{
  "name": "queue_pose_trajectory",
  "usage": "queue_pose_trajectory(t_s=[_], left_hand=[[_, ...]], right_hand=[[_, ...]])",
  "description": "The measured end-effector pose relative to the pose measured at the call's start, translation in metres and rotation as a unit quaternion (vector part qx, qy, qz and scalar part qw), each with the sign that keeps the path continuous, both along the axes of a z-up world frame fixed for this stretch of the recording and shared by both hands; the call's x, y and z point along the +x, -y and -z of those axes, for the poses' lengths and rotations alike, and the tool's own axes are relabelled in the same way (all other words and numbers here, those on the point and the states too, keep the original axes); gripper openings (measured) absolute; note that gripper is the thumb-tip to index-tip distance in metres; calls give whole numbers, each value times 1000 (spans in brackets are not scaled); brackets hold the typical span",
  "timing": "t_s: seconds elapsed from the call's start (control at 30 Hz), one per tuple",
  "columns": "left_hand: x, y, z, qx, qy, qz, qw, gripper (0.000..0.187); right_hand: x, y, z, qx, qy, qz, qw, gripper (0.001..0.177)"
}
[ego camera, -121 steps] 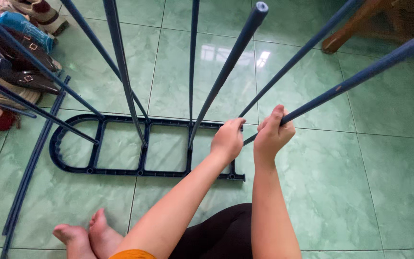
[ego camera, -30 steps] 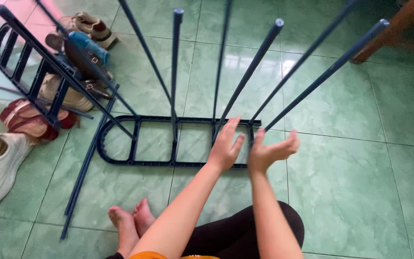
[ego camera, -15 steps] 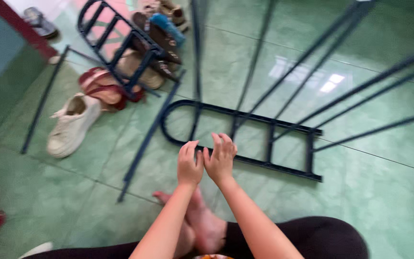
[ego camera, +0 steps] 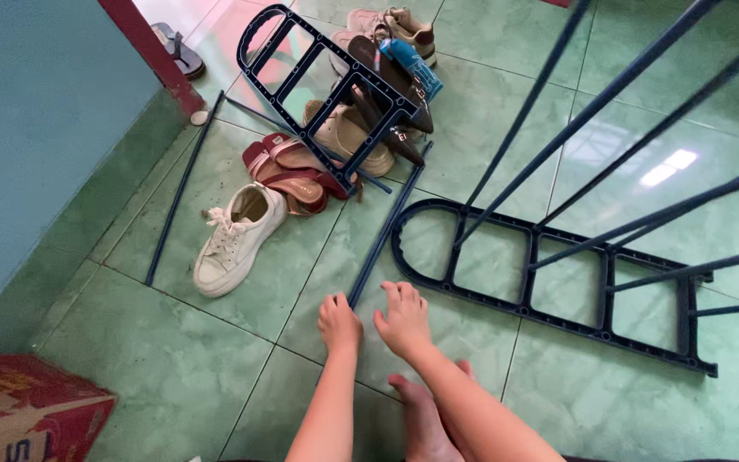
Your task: The person assembles a blue plastic rack by inserting thin blue poles into the base and connecting them to middle support pieces by hand.
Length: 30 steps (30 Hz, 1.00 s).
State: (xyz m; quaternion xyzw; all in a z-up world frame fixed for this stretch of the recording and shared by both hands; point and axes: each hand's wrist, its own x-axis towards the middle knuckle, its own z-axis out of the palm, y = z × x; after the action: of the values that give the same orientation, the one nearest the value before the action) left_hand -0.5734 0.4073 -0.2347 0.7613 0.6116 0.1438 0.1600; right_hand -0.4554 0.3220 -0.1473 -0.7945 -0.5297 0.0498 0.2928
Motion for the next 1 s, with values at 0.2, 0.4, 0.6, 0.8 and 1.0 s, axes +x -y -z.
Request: queue_pose_trajectory(t_s=[0.2,0.4,0.6,0.8,1.0], left_hand=[[16,2,6,-81,-22,36,996,25],[17,19,-10,-82,49,-28,995,19],[-17,96,-62,-213,36,-87,972,24],[-20,161,-60,-55,184,-71,979,28],[32,124,-90,12,334,-11,942,23]], right_hand=[[7,-3,11,-21,-28,19,999,53],[13,1,16,-28,-90,27,995,41],[17,-13,33,48,-295,62,952,40],[10,-25,-17,94,-388,43,916,40],[43,-40,-102,151,-626,-6,765,15]])
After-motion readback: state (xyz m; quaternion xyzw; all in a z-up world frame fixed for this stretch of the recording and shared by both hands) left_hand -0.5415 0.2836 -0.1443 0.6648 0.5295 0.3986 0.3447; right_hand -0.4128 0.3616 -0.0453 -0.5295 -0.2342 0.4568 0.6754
